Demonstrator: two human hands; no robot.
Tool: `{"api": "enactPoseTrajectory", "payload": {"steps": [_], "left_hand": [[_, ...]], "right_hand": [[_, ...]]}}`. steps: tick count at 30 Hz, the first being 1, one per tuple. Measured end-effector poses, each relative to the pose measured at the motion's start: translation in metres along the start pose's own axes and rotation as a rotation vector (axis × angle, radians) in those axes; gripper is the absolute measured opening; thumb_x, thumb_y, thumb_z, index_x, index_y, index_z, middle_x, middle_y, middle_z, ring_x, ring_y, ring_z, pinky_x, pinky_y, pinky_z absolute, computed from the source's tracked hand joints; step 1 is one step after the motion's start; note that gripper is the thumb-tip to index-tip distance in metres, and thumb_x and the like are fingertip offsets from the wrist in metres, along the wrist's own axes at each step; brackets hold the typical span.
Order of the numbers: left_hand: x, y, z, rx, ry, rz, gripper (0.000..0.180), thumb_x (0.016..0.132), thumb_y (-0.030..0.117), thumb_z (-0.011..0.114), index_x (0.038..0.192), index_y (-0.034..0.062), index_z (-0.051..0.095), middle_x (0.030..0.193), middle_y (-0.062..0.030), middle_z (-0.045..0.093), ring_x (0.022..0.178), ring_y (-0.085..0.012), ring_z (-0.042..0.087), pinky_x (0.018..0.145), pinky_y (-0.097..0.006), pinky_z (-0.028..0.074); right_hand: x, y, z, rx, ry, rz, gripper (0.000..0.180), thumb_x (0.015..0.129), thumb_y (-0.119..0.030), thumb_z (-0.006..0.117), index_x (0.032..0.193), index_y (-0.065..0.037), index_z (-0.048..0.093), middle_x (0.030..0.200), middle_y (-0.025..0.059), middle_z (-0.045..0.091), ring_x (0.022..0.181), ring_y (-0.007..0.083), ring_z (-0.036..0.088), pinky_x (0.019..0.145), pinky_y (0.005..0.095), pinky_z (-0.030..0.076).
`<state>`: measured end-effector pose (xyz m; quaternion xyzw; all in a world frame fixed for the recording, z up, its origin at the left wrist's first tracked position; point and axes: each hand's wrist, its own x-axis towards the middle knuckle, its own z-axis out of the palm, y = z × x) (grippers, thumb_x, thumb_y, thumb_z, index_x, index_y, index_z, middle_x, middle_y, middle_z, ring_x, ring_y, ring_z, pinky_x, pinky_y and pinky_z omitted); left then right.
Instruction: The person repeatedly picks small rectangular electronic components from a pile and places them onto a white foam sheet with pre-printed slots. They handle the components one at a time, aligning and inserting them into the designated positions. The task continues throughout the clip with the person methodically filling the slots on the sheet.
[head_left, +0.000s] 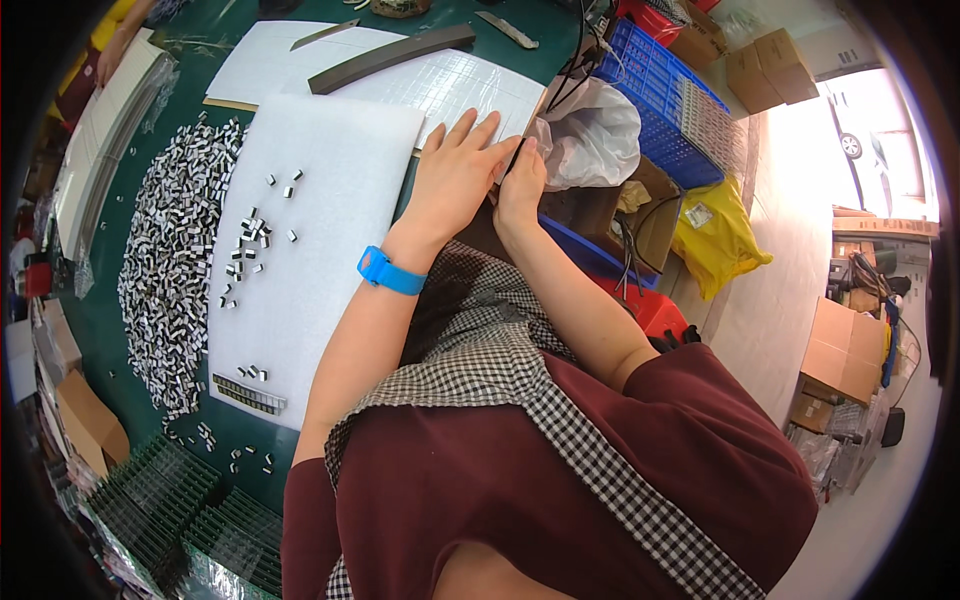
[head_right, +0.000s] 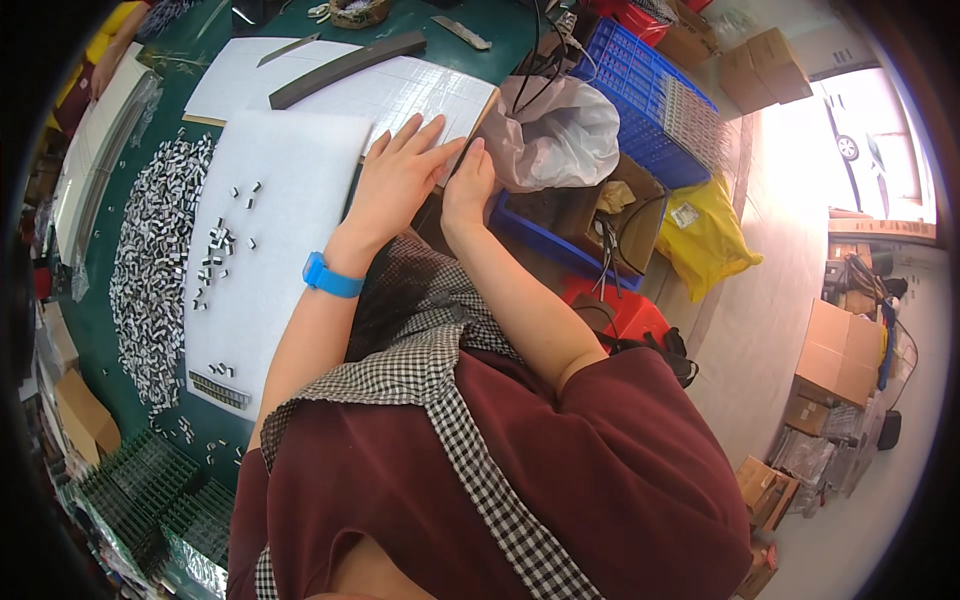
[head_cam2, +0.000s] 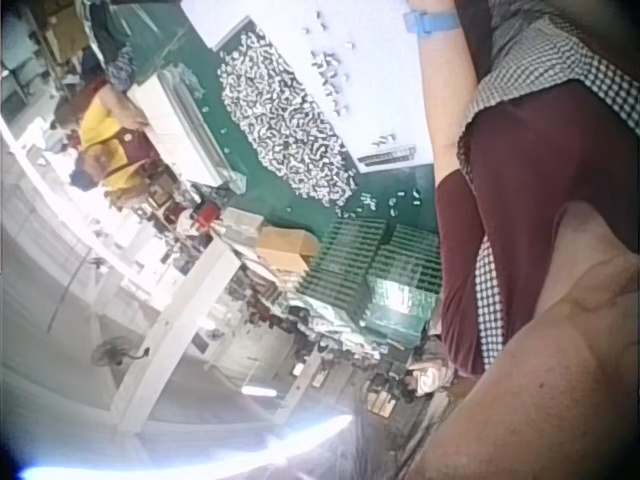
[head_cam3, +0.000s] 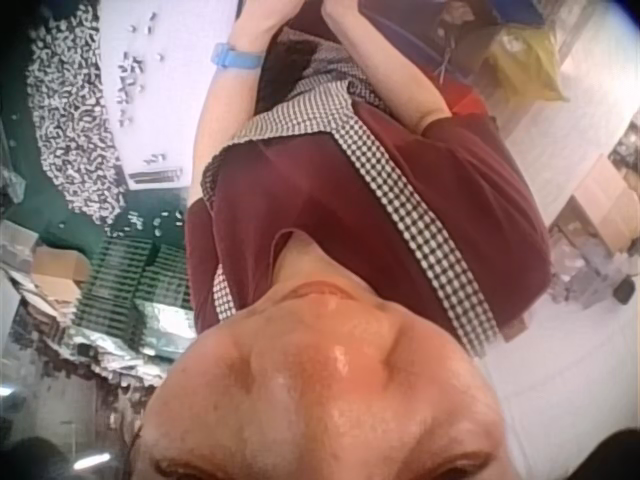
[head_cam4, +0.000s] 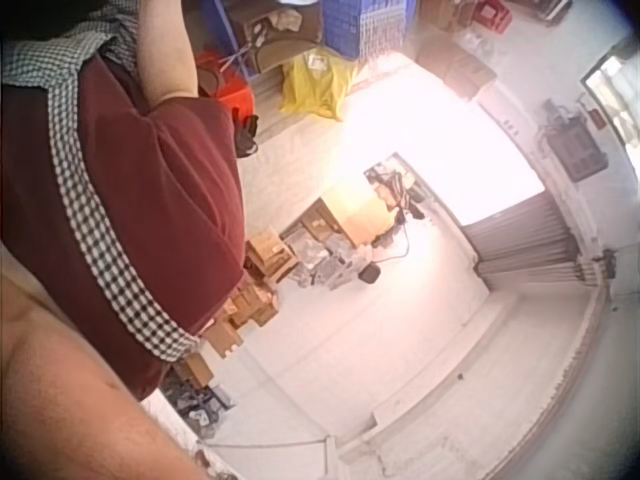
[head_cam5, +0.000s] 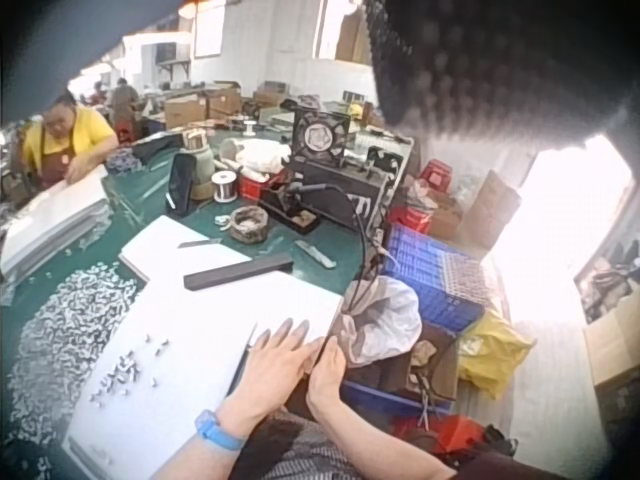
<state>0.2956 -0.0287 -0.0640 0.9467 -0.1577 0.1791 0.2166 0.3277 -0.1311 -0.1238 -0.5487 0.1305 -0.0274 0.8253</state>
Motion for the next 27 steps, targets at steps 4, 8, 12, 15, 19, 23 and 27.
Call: {"api": "enactPoseTrajectory", "payload": {"steps": [4, 8, 12, 15, 19, 23, 27], "left_hand": [[-0.001, -0.001, 0.002, -0.02, 0.011, 0.002, 0.037, 0.084, 0.015, 0.057, 0.12, 0.0204, 0.06, 0.133, -0.0083, 0.049, 0.128, -0.03, 0.04, 0.102, -0.051, 0.031], [0.001, 0.002, 0.004, -0.014, 0.005, 0.011, 0.037, 0.085, 0.014, 0.056, 0.121, 0.0213, 0.059, 0.135, -0.0071, 0.048, 0.128, -0.0302, 0.04, 0.102, -0.05, 0.032], [0.004, 0.001, -0.003, -0.149, 0.06, -0.027, 0.034, 0.082, 0.011, 0.059, 0.116, 0.0155, 0.06, 0.129, -0.0108, 0.051, 0.121, -0.0316, 0.046, 0.096, -0.042, 0.038], [0.016, 0.009, -0.025, -0.435, 0.175, -0.112, 0.027, 0.079, 0.011, 0.062, 0.106, 0.0088, 0.062, 0.11, -0.0123, 0.059, 0.103, -0.0318, 0.055, 0.085, -0.036, 0.044], [0.005, 0.053, -0.091, -0.435, 0.178, -0.171, 0.02, 0.074, 0.01, 0.066, 0.092, 0.0038, 0.059, 0.081, -0.0089, 0.058, 0.078, -0.0276, 0.056, 0.07, -0.035, 0.045], [-0.035, 0.063, -0.12, -0.335, 0.259, -0.347, 0.022, 0.071, 0.006, 0.068, 0.092, 0.003, 0.06, 0.084, -0.0089, 0.06, 0.078, -0.0265, 0.058, 0.07, -0.033, 0.046], [-0.078, 0.06, -0.117, -0.22, 0.548, -0.468, 0.021, 0.069, 0.001, 0.069, 0.089, 0.0023, 0.061, 0.086, -0.009, 0.061, 0.076, -0.0254, 0.06, 0.066, -0.032, 0.048]], "right_hand": [[-0.001, -0.002, 0.001, 0.122, 0.008, 0.012, 0.04, 0.101, -0.033, 0.029, 0.098, -0.001, 0.052, 0.093, 0.0076, 0.059, 0.08, 0.0147, 0.057, 0.07, 0.0288, 0.047], [0.012, -0.001, -0.036, 0.248, -0.128, 0.263, 0.038, 0.101, -0.035, 0.028, 0.089, -0.005, 0.047, 0.073, 0.0036, 0.051, 0.053, 0.0106, 0.047, 0.044, 0.0241, 0.037], [-0.009, -0.055, -0.019, 0.436, -0.279, 0.252, 0.034, 0.101, -0.038, 0.029, 0.089, -0.009, 0.042, 0.064, 0.0011, 0.042, 0.044, 0.0088, 0.035, 0.037, 0.0227, 0.027], [-0.032, -0.086, 0.003, 0.444, -0.336, 0.299, 0.033, 0.1, -0.038, 0.03, 0.09, -0.01, 0.043, 0.065, 0.0012, 0.042, 0.045, 0.0094, 0.036, 0.038, 0.0228, 0.028], [-0.042, -0.094, 0.033, 0.433, -0.269, 0.366, 0.033, 0.099, -0.041, 0.035, 0.089, -0.01, 0.044, 0.07, 0.0003, 0.045, 0.047, 0.0098, 0.038, 0.043, 0.024, 0.031], [-0.068, -0.105, 0.065, 0.187, -0.484, 0.216, 0.036, 0.098, -0.043, 0.035, 0.086, -0.01, 0.044, 0.067, -0.0002, 0.044, 0.049, 0.0092, 0.039, 0.046, 0.023, 0.033], [-0.102, -0.093, 0.093, 0.143, -0.694, 0.182, 0.038, 0.1, -0.042, 0.032, 0.091, -0.007, 0.044, 0.067, 0.001, 0.04, 0.054, 0.0097, 0.037, 0.05, 0.0227, 0.032]]}}
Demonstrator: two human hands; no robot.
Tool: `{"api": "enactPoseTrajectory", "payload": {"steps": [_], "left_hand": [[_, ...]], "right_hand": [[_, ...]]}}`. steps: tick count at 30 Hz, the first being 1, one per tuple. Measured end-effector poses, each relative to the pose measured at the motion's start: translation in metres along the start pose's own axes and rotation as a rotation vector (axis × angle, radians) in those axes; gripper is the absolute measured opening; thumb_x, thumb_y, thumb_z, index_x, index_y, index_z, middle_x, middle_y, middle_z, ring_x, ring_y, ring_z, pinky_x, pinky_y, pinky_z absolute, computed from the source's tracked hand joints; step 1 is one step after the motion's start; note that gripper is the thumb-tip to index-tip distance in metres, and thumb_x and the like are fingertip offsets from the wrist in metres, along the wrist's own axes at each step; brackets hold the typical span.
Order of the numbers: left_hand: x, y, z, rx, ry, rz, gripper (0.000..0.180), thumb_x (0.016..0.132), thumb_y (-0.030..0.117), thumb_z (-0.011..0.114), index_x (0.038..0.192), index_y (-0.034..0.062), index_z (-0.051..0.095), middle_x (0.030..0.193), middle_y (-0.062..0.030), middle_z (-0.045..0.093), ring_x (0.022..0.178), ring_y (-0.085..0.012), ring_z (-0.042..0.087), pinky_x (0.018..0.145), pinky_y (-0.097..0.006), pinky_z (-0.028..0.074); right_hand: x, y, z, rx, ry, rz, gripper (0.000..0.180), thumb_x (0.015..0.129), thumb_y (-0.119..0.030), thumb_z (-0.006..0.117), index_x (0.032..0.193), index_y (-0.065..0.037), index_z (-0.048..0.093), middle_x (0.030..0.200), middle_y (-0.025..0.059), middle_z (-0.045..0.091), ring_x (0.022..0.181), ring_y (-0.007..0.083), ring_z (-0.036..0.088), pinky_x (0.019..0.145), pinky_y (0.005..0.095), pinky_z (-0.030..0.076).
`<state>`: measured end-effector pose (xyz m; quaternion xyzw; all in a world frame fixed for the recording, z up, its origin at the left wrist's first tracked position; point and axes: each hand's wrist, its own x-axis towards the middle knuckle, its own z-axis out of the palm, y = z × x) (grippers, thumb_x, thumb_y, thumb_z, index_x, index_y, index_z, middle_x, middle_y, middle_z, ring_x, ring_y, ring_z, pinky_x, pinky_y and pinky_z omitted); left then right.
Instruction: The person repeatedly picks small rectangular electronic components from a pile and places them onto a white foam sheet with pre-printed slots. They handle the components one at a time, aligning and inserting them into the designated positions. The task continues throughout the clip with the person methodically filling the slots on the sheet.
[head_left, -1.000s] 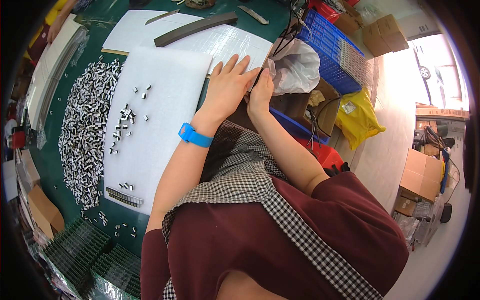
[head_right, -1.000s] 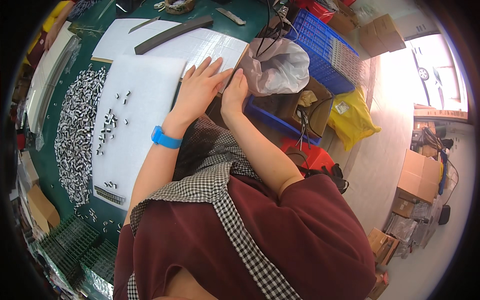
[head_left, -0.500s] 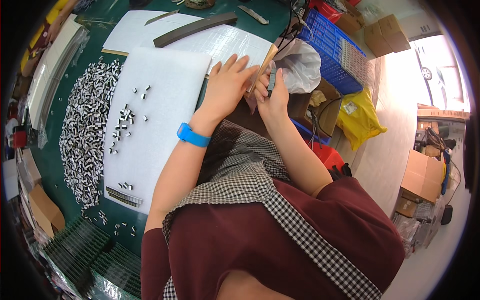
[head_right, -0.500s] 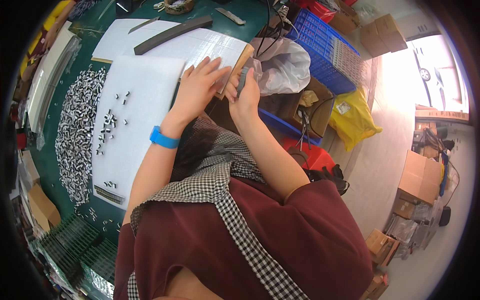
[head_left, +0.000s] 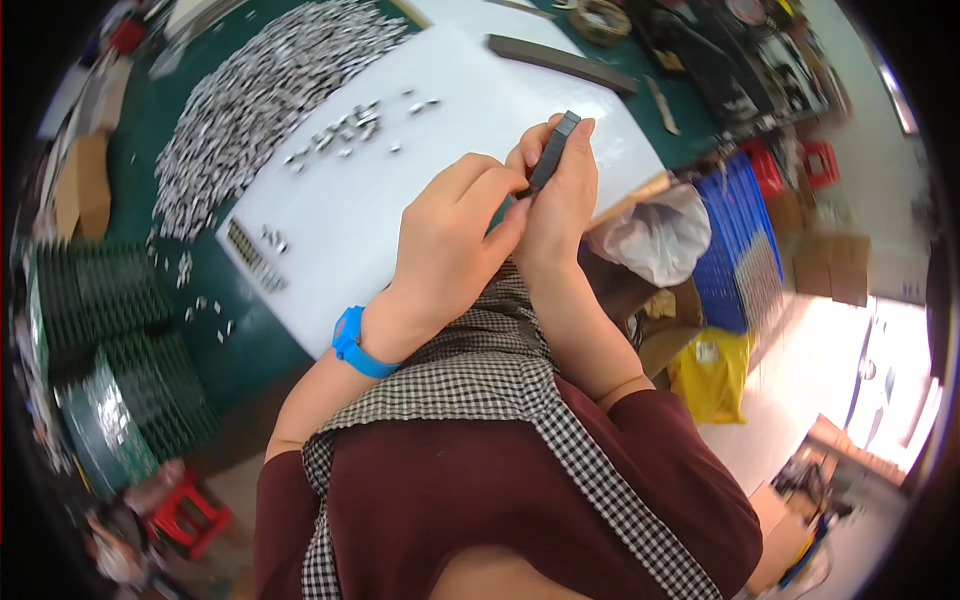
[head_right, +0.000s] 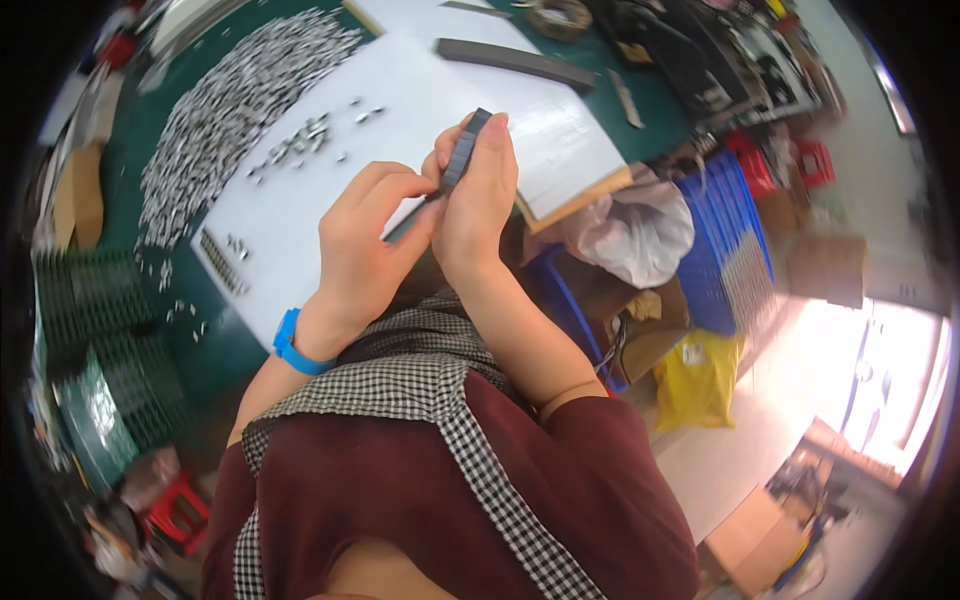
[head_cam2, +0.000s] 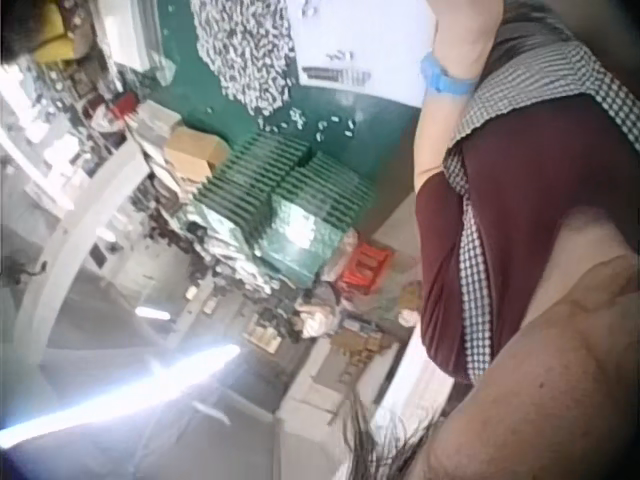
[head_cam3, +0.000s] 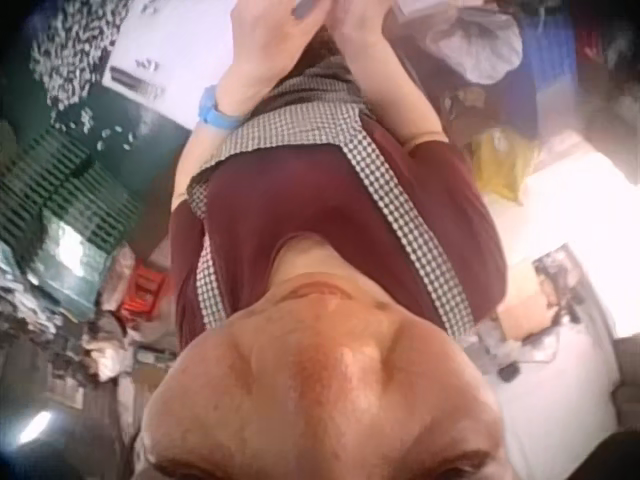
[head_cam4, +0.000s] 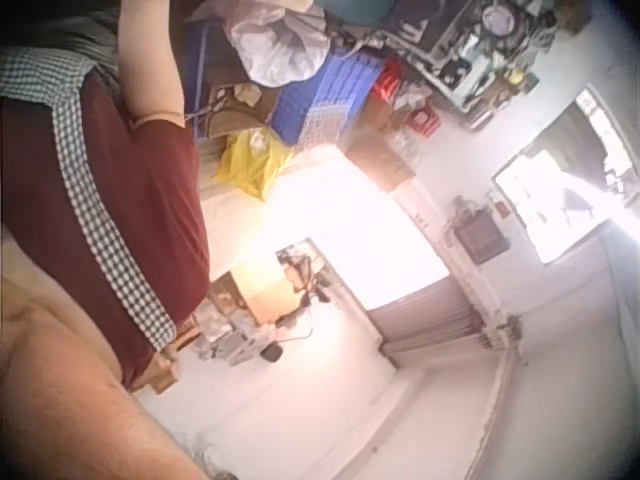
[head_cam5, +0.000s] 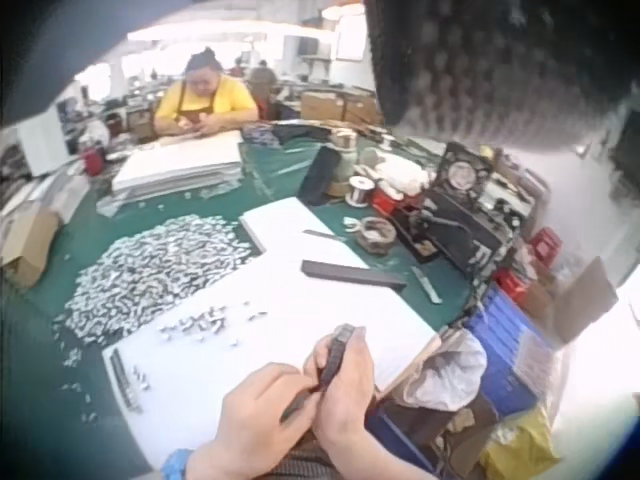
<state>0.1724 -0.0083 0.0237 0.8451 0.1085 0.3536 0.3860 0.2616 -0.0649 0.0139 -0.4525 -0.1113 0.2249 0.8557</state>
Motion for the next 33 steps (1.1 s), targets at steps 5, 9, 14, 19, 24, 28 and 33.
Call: {"api": "enactPoseTrajectory", "payload": {"steps": [5, 9, 14, 19, 24, 28, 33], "left_hand": [[-0.029, -0.025, -0.017, 0.324, 0.26, 0.21, 0.027, 0.063, -0.006, 0.068, 0.09, -0.0019, 0.064, 0.086, -0.0112, 0.061, 0.073, -0.0251, 0.061, 0.06, -0.031, 0.05], [-0.044, -0.033, -0.031, 0.452, 0.294, 0.297, 0.034, 0.059, -0.008, 0.067, 0.093, -0.0055, 0.064, 0.086, -0.013, 0.061, 0.073, -0.0264, 0.061, 0.059, -0.032, 0.051], [-0.052, -0.043, -0.044, 0.498, 0.362, 0.308, 0.033, 0.057, -0.007, 0.068, 0.09, -0.0057, 0.064, 0.087, -0.0136, 0.061, 0.074, -0.0273, 0.061, 0.059, -0.033, 0.051], [-0.059, -0.042, -0.053, 0.493, 0.417, 0.182, 0.025, 0.063, -0.007, 0.07, 0.087, -0.0038, 0.064, 0.09, -0.0137, 0.064, 0.075, -0.0266, 0.063, 0.062, -0.032, 0.052], [-0.067, -0.047, -0.062, 0.275, 0.438, -0.03, 0.02, 0.068, -0.002, 0.069, 0.087, -0.0005, 0.063, 0.089, -0.0111, 0.065, 0.076, -0.0259, 0.063, 0.064, -0.031, 0.052], [-0.068, -0.047, -0.072, 0.126, 0.417, -0.171, 0.02, 0.068, 0.0, 0.07, 0.087, 0.0017, 0.063, 0.086, -0.0101, 0.065, 0.075, -0.0258, 0.062, 0.063, -0.033, 0.051], [-0.071, -0.048, -0.073, 0.183, 0.424, -0.162, 0.019, 0.068, -0.003, 0.07, 0.085, 0.001, 0.063, 0.083, -0.0108, 0.064, 0.074, -0.026, 0.062, 0.064, -0.032, 0.05]], "right_hand": [[-0.005, 0.032, 0.035, 0.048, -0.123, 0.143, 0.038, 0.099, -0.041, 0.034, 0.084, -0.007, 0.04, 0.065, 0.0021, 0.042, 0.052, 0.0101, 0.041, 0.045, 0.0233, 0.033], [-0.014, 0.043, 0.052, 0.042, -0.15, 0.268, 0.037, 0.099, -0.04, 0.034, 0.081, -0.008, 0.039, 0.065, 0.0016, 0.041, 0.052, 0.01, 0.041, 0.045, 0.0231, 0.032], [-0.021, 0.051, 0.069, 0.024, -0.121, 0.321, 0.036, 0.1, -0.039, 0.034, 0.081, -0.008, 0.039, 0.064, 0.001, 0.04, 0.053, 0.01, 0.041, 0.046, 0.0231, 0.033], [-0.015, 0.069, 0.069, -0.116, -0.221, 0.152, 0.036, 0.1, -0.038, 0.034, 0.086, -0.006, 0.042, 0.065, 0.002, 0.04, 0.055, 0.0106, 0.04, 0.049, 0.0235, 0.034], [-0.023, 0.084, 0.076, -0.199, -0.307, 0.021, 0.035, 0.1, -0.038, 0.036, 0.088, -0.005, 0.043, 0.063, 0.002, 0.041, 0.054, 0.0094, 0.039, 0.049, 0.0226, 0.033], [-0.024, 0.091, 0.08, -0.135, -0.359, 0.038, 0.033, 0.099, -0.038, 0.04, 0.089, -0.007, 0.042, 0.061, 0.0002, 0.042, 0.05, 0.0067, 0.037, 0.045, 0.0212, 0.031], [-0.025, 0.094, 0.081, -0.161, -0.39, 0.063, 0.031, 0.098, -0.037, 0.041, 0.091, -0.007, 0.042, 0.061, 0.0005, 0.043, 0.05, 0.0069, 0.038, 0.044, 0.0212, 0.031]]}}
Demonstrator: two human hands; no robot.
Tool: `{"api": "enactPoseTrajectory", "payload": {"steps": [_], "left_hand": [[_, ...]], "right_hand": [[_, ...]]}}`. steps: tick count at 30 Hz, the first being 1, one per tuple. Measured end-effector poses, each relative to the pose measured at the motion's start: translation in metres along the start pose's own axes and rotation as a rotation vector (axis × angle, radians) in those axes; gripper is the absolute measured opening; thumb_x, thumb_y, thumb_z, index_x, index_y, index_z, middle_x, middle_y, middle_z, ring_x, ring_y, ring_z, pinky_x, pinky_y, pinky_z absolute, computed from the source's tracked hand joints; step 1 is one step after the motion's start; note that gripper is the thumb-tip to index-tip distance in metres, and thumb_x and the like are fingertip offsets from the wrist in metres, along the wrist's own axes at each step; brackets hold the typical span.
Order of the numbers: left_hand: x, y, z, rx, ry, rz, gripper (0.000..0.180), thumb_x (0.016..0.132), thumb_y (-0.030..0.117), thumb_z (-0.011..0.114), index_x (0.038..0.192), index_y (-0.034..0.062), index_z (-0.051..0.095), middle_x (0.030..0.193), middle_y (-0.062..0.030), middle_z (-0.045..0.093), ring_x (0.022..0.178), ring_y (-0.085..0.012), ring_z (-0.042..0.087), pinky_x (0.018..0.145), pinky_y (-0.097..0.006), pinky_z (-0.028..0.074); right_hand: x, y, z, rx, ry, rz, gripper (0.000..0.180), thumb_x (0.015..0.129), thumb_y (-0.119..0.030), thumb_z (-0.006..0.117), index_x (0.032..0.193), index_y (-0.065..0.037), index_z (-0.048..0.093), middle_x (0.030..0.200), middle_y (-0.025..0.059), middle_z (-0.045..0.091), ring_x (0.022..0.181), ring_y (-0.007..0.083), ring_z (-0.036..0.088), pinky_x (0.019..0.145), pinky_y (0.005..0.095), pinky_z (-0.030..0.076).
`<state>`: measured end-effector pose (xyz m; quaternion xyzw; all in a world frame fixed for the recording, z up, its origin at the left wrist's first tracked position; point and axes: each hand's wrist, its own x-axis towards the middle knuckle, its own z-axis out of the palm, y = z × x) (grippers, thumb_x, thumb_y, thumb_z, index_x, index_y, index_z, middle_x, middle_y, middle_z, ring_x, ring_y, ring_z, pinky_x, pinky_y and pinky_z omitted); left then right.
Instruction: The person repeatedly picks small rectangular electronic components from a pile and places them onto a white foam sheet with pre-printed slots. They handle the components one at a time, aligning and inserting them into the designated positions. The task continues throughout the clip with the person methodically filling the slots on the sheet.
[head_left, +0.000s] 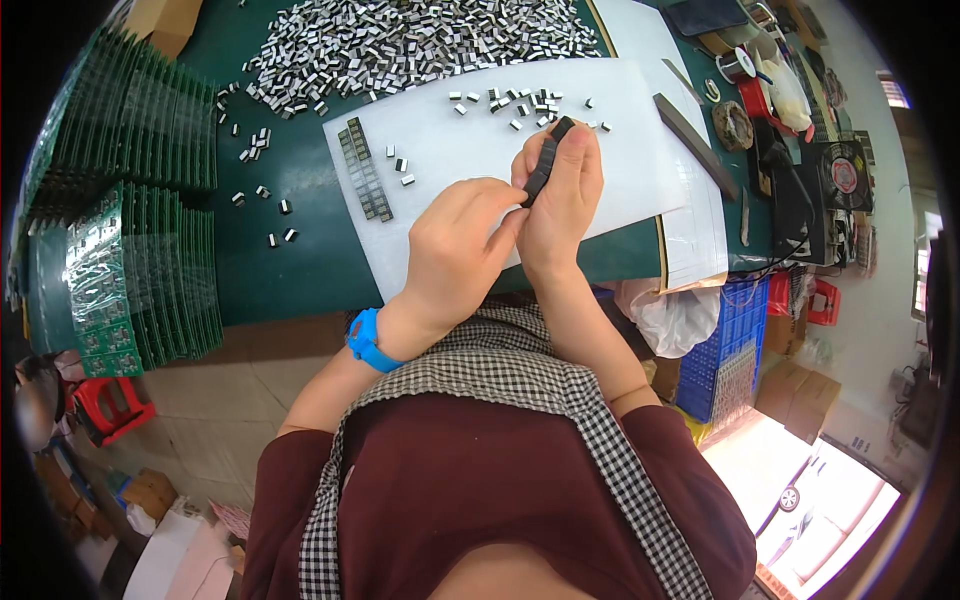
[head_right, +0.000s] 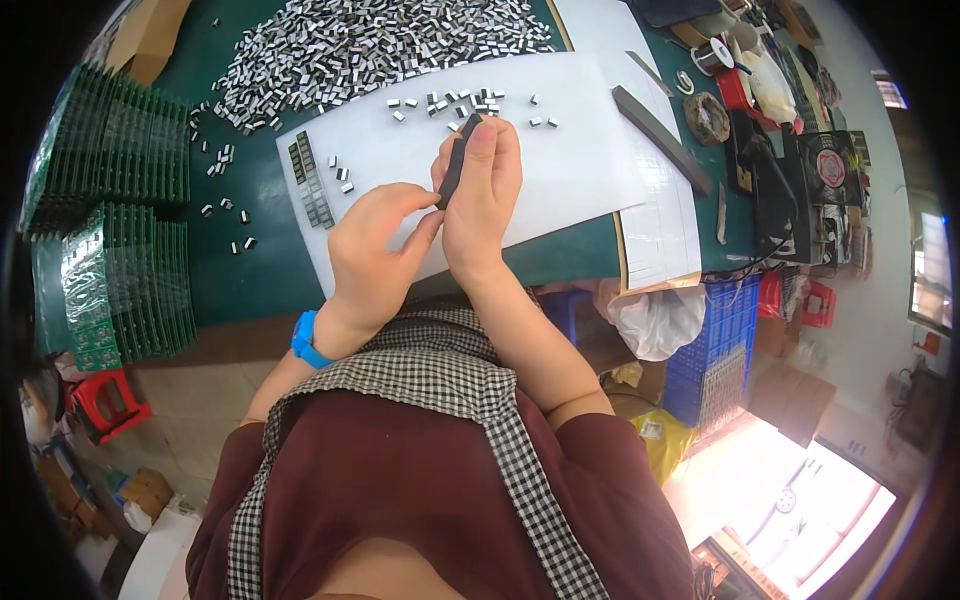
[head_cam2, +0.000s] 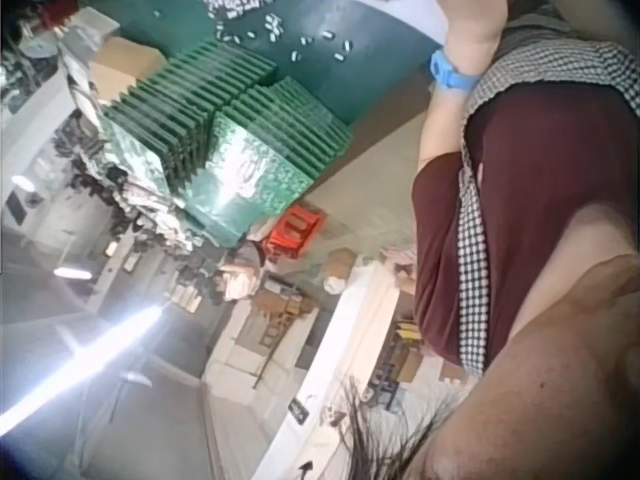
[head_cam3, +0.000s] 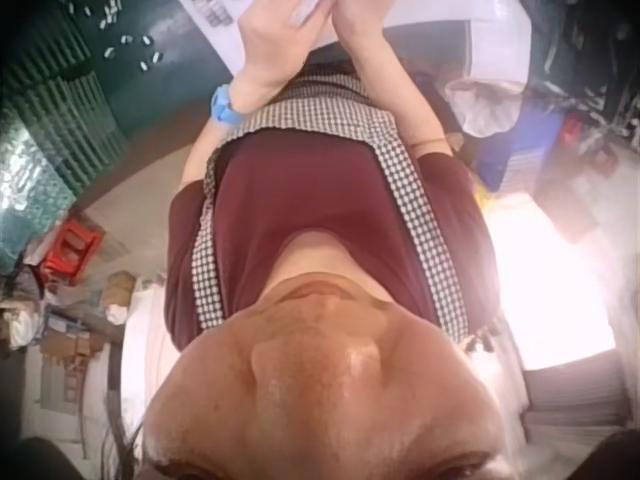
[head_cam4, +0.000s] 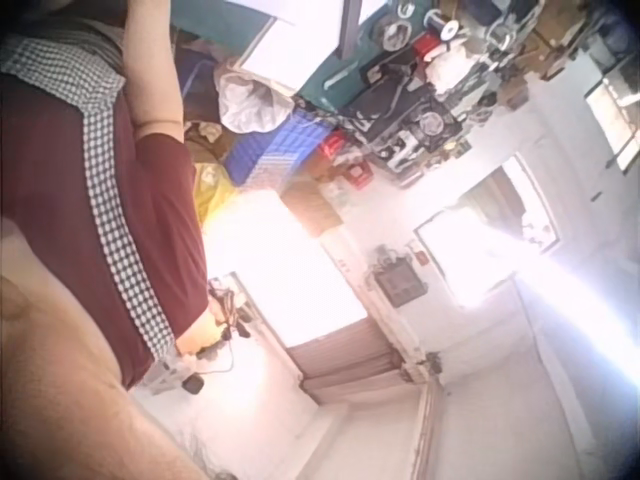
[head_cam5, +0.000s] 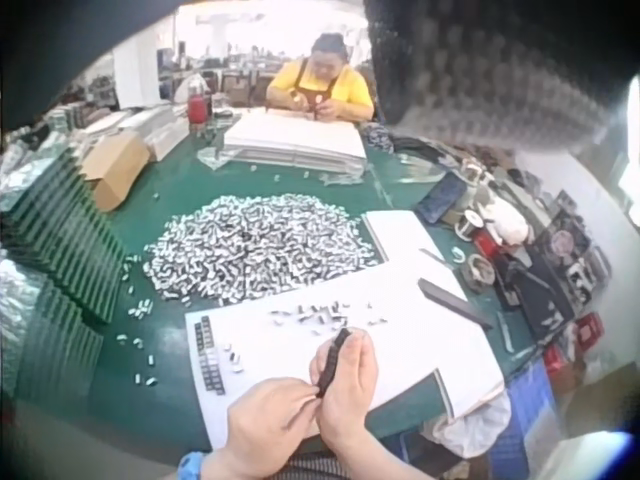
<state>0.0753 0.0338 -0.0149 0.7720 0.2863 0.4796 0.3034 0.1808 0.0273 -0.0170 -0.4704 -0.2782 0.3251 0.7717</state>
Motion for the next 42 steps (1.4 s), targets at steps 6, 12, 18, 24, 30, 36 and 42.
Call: {"api": "enactPoseTrajectory", "payload": {"steps": [6, 12, 18, 24, 30, 36, 42], "left_hand": [[-0.002, -0.01, 0.001, 0.056, -0.001, 0.188, 0.018, 0.068, -0.005, 0.068, 0.084, 0.0003, 0.063, 0.082, -0.0101, 0.062, 0.073, -0.0265, 0.061, 0.062, -0.031, 0.05], [-0.016, -0.012, -0.03, 0.148, -0.051, 0.058, 0.019, 0.068, -0.004, 0.068, 0.087, 0.0014, 0.063, 0.084, -0.0109, 0.061, 0.075, -0.027, 0.06, 0.065, -0.033, 0.05], [-0.033, -0.039, -0.072, 0.475, -0.154, -0.132, 0.021, 0.071, 0.001, 0.066, 0.091, -0.0004, 0.061, 0.09, -0.0097, 0.055, 0.077, -0.0261, 0.054, 0.065, -0.035, 0.048], [-0.033, -0.04, -0.069, 0.929, -0.316, 0.155, 0.019, 0.063, 0.002, 0.06, 0.082, -0.0021, 0.06, 0.083, -0.0076, 0.053, 0.072, -0.0185, 0.053, 0.058, -0.025, 0.048], [-0.012, -0.04, -0.079, 0.804, -0.571, 0.154, 0.031, 0.063, 0.002, 0.059, 0.092, -0.007, 0.06, 0.093, -0.0131, 0.055, 0.082, -0.0251, 0.056, 0.066, -0.029, 0.051], [-0.019, -0.026, -0.067, 1.161, -0.636, 0.394, 0.021, 0.061, 0.004, 0.057, 0.078, -0.0081, 0.061, 0.087, -0.0153, 0.055, 0.08, -0.0228, 0.054, 0.062, -0.023, 0.049], [-0.011, -0.037, -0.086, 0.689, -0.493, 0.181, 0.015, 0.067, 0.0, 0.059, 0.081, -0.0045, 0.062, 0.088, -0.0136, 0.059, 0.079, -0.0266, 0.059, 0.065, -0.026, 0.051]], "right_hand": [[-0.001, 0.002, 0.002, 0.017, -0.008, 0.141, 0.031, 0.098, -0.036, 0.042, 0.088, -0.007, 0.043, 0.063, 0.0015, 0.043, 0.048, 0.0078, 0.038, 0.042, 0.0213, 0.03], [0.005, -0.002, -0.015, 0.097, -0.069, 0.33, 0.033, 0.097, -0.034, 0.045, 0.087, -0.004, 0.05, 0.061, 0.0007, 0.043, 0.046, 0.0077, 0.036, 0.041, 0.0215, 0.026], [-0.005, -0.005, -0.025, -0.156, -0.261, 0.569, 0.027, 0.094, -0.028, 0.053, 0.084, -0.003, 0.055, 0.06, -0.0005, 0.047, 0.045, 0.0056, 0.038, 0.041, 0.0197, 0.028], [-0.011, -0.001, -0.022, -0.308, -0.405, 0.577, 0.023, 0.092, -0.025, 0.057, 0.087, -0.003, 0.058, 0.063, -0.0003, 0.054, 0.047, 0.0034, 0.041, 0.042, 0.0184, 0.03], [-0.014, -0.003, -0.02, -0.433, -0.46, 0.586, 0.02, 0.092, -0.021, 0.057, 0.087, -0.003, 0.06, 0.063, -0.0004, 0.058, 0.048, 0.0015, 0.042, 0.043, 0.0172, 0.031], [-0.009, -0.001, -0.028, -0.337, -0.416, 0.594, 0.019, 0.092, -0.02, 0.056, 0.086, -0.003, 0.059, 0.063, 0.0004, 0.058, 0.046, 0.0018, 0.042, 0.041, 0.017, 0.03], [-0.008, -0.002, -0.033, -0.188, -0.45, 0.648, 0.015, 0.091, -0.016, 0.057, 0.089, -0.001, 0.059, 0.065, 0.0024, 0.06, 0.047, 0.0022, 0.042, 0.042, 0.0175, 0.032]]}}
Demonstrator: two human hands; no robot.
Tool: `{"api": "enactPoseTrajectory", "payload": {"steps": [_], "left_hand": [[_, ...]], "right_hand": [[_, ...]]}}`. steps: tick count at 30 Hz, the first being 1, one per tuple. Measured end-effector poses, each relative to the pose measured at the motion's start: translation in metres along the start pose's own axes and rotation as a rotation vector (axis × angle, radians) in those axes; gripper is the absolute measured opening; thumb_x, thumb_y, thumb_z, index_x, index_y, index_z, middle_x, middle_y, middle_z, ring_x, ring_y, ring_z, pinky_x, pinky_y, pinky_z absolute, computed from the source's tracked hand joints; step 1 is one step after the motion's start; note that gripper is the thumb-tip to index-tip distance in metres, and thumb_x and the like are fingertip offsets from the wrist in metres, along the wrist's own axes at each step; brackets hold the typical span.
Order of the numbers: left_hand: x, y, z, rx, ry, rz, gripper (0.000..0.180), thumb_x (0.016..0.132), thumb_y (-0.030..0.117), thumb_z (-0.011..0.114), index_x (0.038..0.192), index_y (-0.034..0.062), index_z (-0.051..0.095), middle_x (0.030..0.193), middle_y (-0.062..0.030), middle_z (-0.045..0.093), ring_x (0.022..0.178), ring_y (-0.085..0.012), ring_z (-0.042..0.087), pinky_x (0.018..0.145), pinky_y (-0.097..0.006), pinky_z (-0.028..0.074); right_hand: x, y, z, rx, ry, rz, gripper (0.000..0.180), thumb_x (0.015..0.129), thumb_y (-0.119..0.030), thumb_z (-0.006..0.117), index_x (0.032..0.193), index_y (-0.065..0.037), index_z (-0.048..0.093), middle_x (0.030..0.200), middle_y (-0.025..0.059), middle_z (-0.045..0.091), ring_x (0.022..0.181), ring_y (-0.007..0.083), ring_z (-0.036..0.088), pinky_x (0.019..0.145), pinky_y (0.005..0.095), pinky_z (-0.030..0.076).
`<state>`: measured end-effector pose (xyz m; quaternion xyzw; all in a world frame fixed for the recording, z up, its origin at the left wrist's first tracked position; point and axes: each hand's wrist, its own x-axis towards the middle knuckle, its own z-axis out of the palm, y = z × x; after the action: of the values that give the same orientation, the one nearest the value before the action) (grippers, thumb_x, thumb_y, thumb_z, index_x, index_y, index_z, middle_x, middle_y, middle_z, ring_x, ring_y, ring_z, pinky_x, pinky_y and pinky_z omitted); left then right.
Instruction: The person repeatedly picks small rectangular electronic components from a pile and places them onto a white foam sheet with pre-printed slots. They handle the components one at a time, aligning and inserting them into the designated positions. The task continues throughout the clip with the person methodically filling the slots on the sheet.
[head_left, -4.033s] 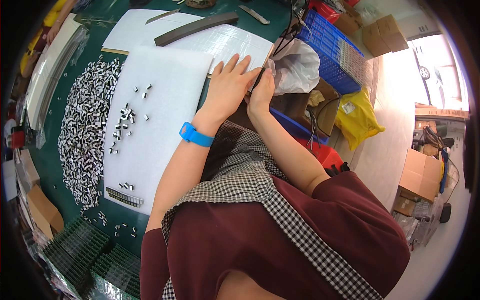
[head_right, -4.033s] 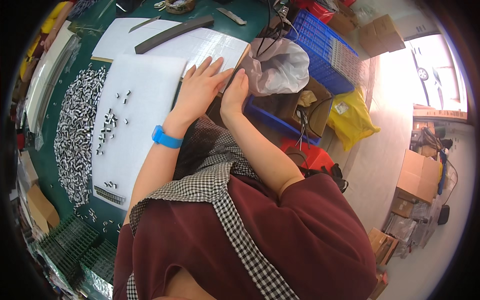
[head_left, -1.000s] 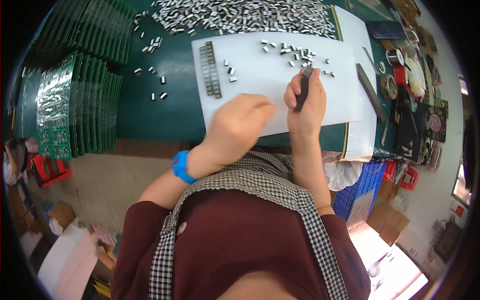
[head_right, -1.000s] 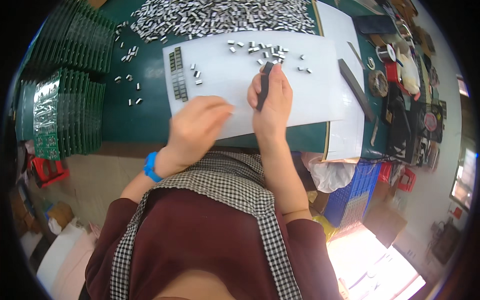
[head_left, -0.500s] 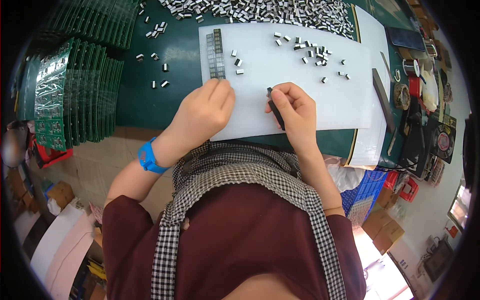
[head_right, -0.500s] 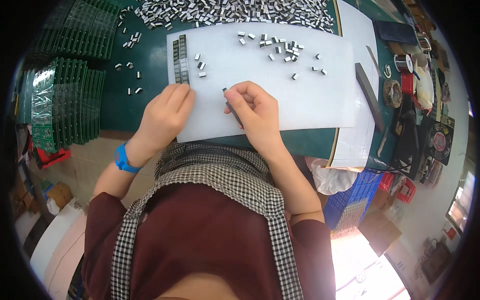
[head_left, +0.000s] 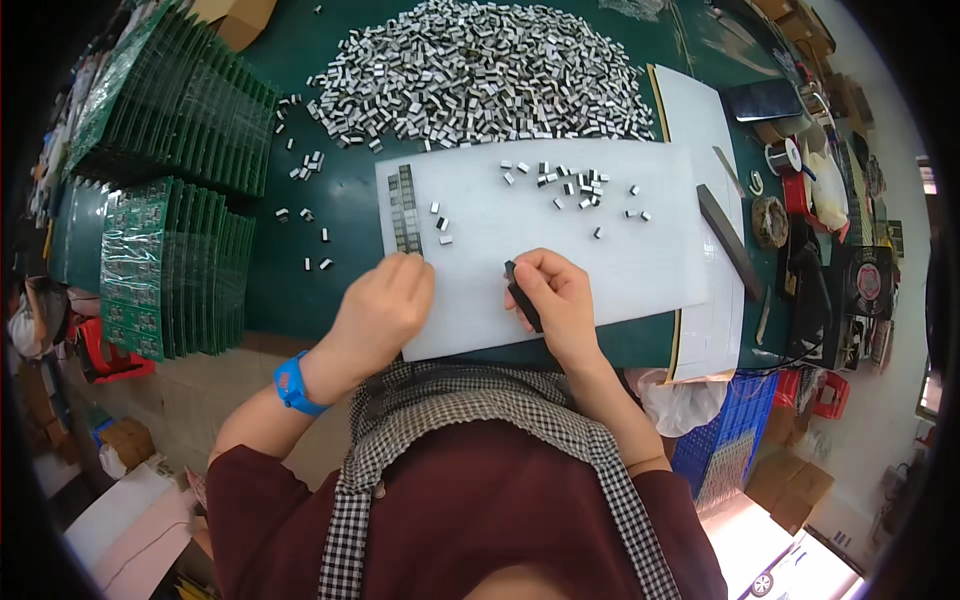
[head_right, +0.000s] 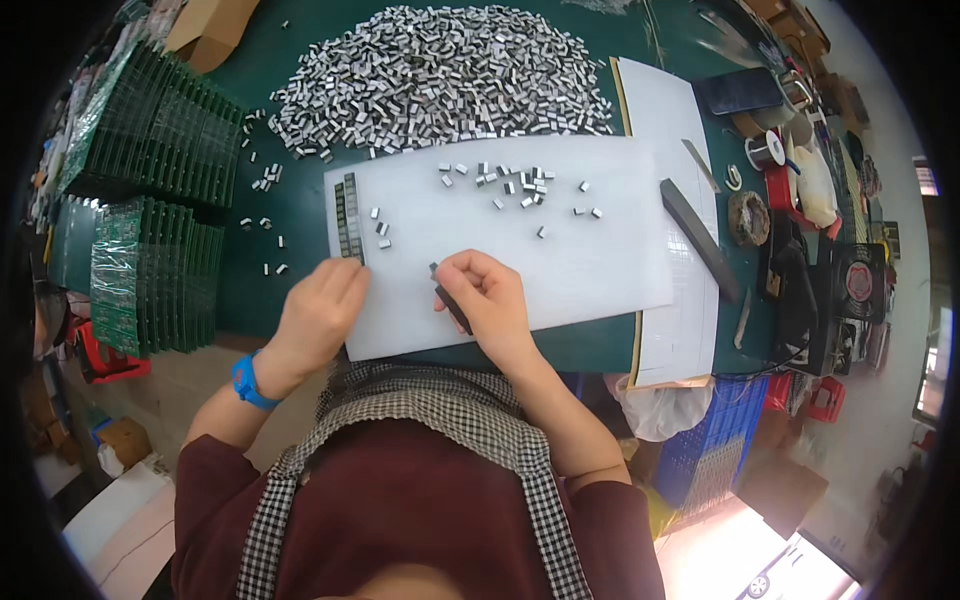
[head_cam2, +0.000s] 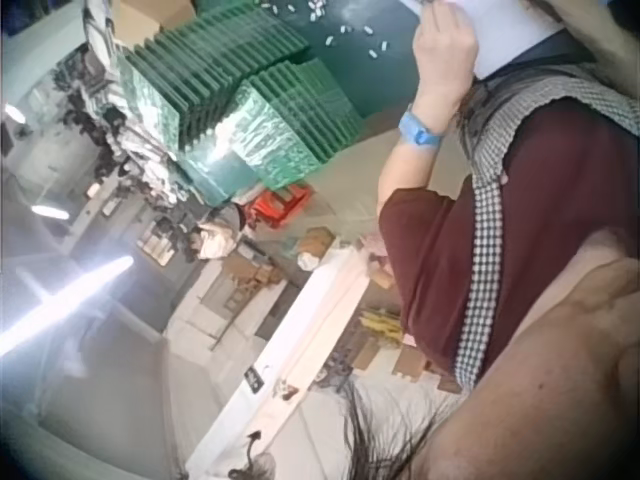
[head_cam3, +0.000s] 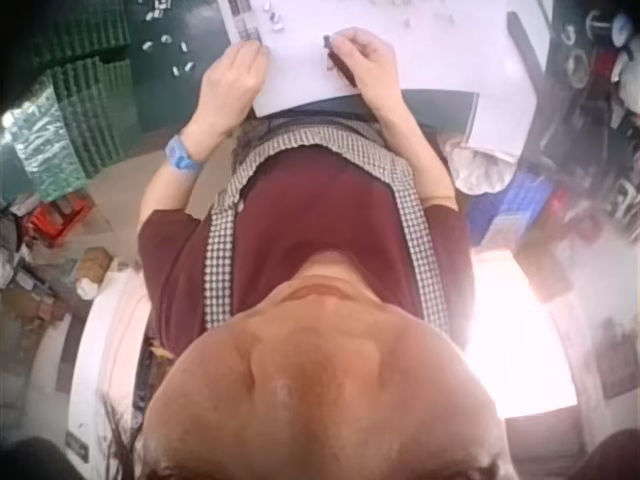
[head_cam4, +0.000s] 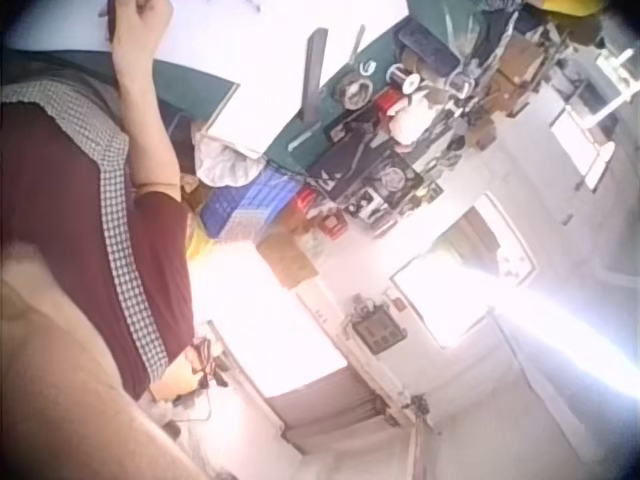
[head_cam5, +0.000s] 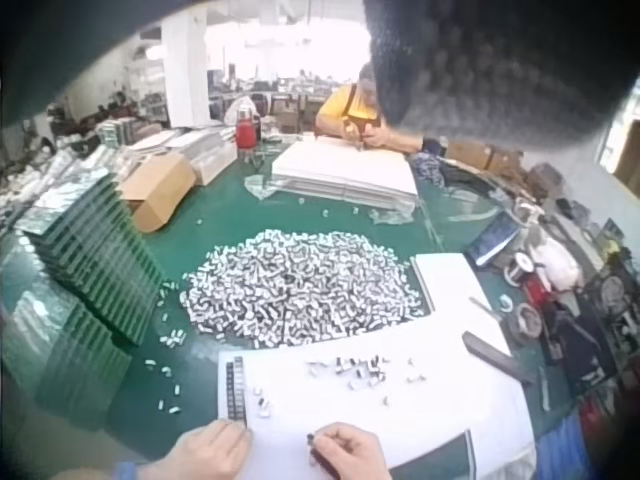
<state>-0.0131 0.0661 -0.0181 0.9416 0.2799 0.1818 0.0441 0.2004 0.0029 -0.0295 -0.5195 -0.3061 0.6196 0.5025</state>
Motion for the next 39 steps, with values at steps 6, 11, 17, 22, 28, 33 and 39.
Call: {"api": "enactPoseTrajectory", "payload": {"steps": [6, 11, 17, 22, 28, 33, 39], "left_hand": [[0.002, 0.005, -0.004, -1.546, -0.017, -0.959, 0.014, 0.082, 0.003, 0.064, 0.095, -0.0037, 0.064, 0.088, -0.0088, 0.066, 0.082, -0.0156, 0.064, 0.073, -0.027, 0.052], [-0.008, 0.014, 0.009, -1.972, -0.038, -1.015, 0.018, 0.085, 0.007, 0.064, 0.101, -0.0026, 0.064, 0.089, -0.0096, 0.066, 0.081, -0.0171, 0.066, 0.076, -0.026, 0.053], [-0.007, 0.02, 0.012, -2.023, -0.027, -0.982, 0.017, 0.085, 0.006, 0.064, 0.1, -0.0008, 0.064, 0.09, -0.008, 0.066, 0.082, -0.0155, 0.065, 0.076, -0.025, 0.053], [-0.007, 0.022, 0.013, -2.004, -0.032, -0.996, 0.016, 0.084, 0.006, 0.065, 0.099, -0.0003, 0.065, 0.089, -0.0067, 0.066, 0.08, -0.0136, 0.064, 0.075, -0.024, 0.052], [-0.005, 0.023, 0.011, -1.911, -0.04, -0.968, 0.015, 0.083, 0.006, 0.066, 0.096, -0.0012, 0.066, 0.086, -0.0075, 0.067, 0.08, -0.0129, 0.064, 0.075, -0.024, 0.052], [0.003, 0.029, -0.002, -1.518, -0.062, -0.963, 0.014, 0.081, 0.001, 0.065, 0.094, -0.0057, 0.066, 0.083, -0.0099, 0.067, 0.079, -0.0136, 0.065, 0.072, -0.023, 0.053], [-0.001, 0.033, -0.007, -1.276, -0.15, -0.879, 0.017, 0.08, -0.004, 0.059, 0.095, -0.0073, 0.065, 0.084, -0.0115, 0.068, 0.078, -0.0127, 0.065, 0.069, -0.023, 0.053]], "right_hand": [[-0.015, -0.007, 0.009, -0.498, 0.022, -0.383, 0.016, 0.08, -0.01, 0.069, 0.09, -0.001, 0.061, 0.072, 0.0038, 0.063, 0.055, 0.0082, 0.057, 0.048, 0.0214, 0.043], [-0.017, -0.001, 0.013, -0.89, -0.01, -0.765, 0.021, 0.075, -0.015, 0.073, 0.088, -0.005, 0.061, 0.07, 0.0061, 0.062, 0.052, 0.0157, 0.058, 0.046, 0.0255, 0.045], [-0.013, 0.001, 0.016, -1.011, 0.016, -0.828, 0.02, 0.075, -0.016, 0.073, 0.088, -0.007, 0.06, 0.065, 0.0033, 0.057, 0.047, 0.0163, 0.054, 0.042, 0.0277, 0.042], [-0.012, 0.002, 0.015, -1.063, -0.006, -0.886, 0.021, 0.074, -0.016, 0.073, 0.088, -0.007, 0.06, 0.062, 0.0022, 0.053, 0.045, 0.0166, 0.051, 0.04, 0.0285, 0.04], [-0.013, 0.0, 0.017, -1.055, -0.015, -0.874, 0.02, 0.074, -0.015, 0.073, 0.087, -0.007, 0.06, 0.063, 0.0023, 0.052, 0.047, 0.0162, 0.052, 0.04, 0.0287, 0.041], [-0.013, -0.001, 0.014, -1.208, -0.127, -0.816, 0.018, 0.078, -0.015, 0.068, 0.091, -0.008, 0.059, 0.064, 0.0015, 0.048, 0.048, 0.016, 0.052, 0.04, 0.028, 0.041], [-0.019, 0.001, 0.021, -1.308, -0.194, -0.807, 0.018, 0.078, -0.016, 0.066, 0.093, -0.009, 0.058, 0.064, 0.0021, 0.048, 0.05, 0.0171, 0.054, 0.041, 0.0278, 0.042]]}}
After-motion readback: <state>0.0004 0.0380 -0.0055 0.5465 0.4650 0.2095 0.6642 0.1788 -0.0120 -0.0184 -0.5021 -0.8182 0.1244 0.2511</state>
